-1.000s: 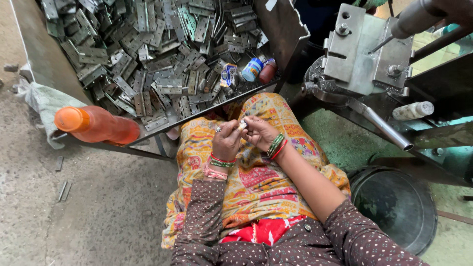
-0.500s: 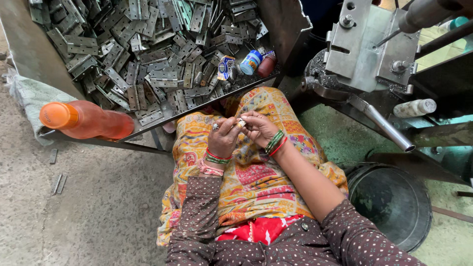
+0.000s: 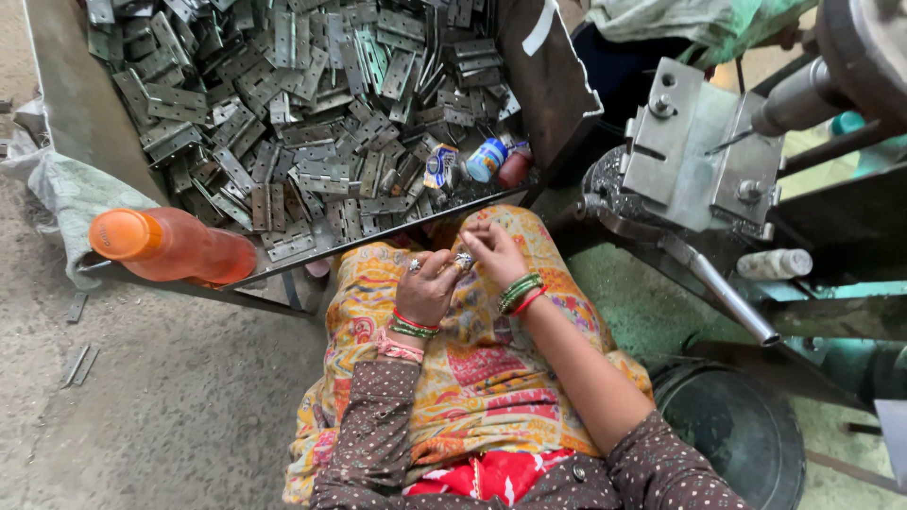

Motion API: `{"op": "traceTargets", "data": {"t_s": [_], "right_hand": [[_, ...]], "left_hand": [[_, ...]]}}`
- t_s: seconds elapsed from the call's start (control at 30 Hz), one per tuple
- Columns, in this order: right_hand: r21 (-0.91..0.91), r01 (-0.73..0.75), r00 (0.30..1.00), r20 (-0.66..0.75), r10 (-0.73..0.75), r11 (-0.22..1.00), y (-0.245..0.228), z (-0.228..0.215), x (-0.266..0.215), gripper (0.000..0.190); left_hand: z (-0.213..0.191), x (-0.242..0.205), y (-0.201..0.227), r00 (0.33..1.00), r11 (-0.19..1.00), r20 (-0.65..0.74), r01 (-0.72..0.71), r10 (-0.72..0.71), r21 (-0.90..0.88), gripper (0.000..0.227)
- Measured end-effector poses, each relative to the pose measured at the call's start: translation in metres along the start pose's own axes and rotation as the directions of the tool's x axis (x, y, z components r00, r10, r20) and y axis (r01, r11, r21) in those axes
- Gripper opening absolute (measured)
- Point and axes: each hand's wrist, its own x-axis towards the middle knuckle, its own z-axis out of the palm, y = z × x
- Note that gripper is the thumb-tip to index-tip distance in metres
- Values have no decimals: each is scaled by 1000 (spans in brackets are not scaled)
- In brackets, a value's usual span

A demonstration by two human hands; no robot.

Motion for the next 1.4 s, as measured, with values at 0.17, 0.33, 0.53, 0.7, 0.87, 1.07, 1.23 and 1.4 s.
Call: {"op": "traceTargets", "data": {"t_s": [0.17, 0.33, 0.53, 0.7, 0.87, 1.07, 1.23, 1.4], "right_hand": [[-906, 334, 675, 38, -737, 259, -82, -23, 72, 28], [-977, 4, 716, 152, -681, -213, -124, -51, 177, 29], [-831, -151, 637, 332, -696, -535, -108, -82, 269, 18], [-800, -112, 670, 376, -640, -589, -106, -95, 281, 16], [-947, -22, 654, 228, -721, -319, -124, -105, 278, 12], [-902, 21, 431, -380, -819, 430, -191, -146, 309, 19], [-360, 563, 578, -471, -666, 744, -270, -156, 274, 17], [-172, 672, 654, -317, -687, 720, -313, -102, 153, 12]], "left_hand": [[0, -1, -7, 998, 997, -20, 59, -60, -58, 15], [1, -1, -18, 980, 973, 54, 196, -190, -125, 9], [1, 6, -35, 966, 951, 25, 258, -258, -172, 15], [0, 7, -46, 938, 923, 1, 341, -346, -179, 15], [2, 5, -48, 926, 909, 4, 372, -379, -189, 15], [1, 5, -49, 911, 892, 22, 409, -413, -190, 13], [3, 5, -49, 904, 887, 9, 422, -428, -188, 13], [6, -1, -48, 882, 855, 16, 462, -472, -236, 13]]}}
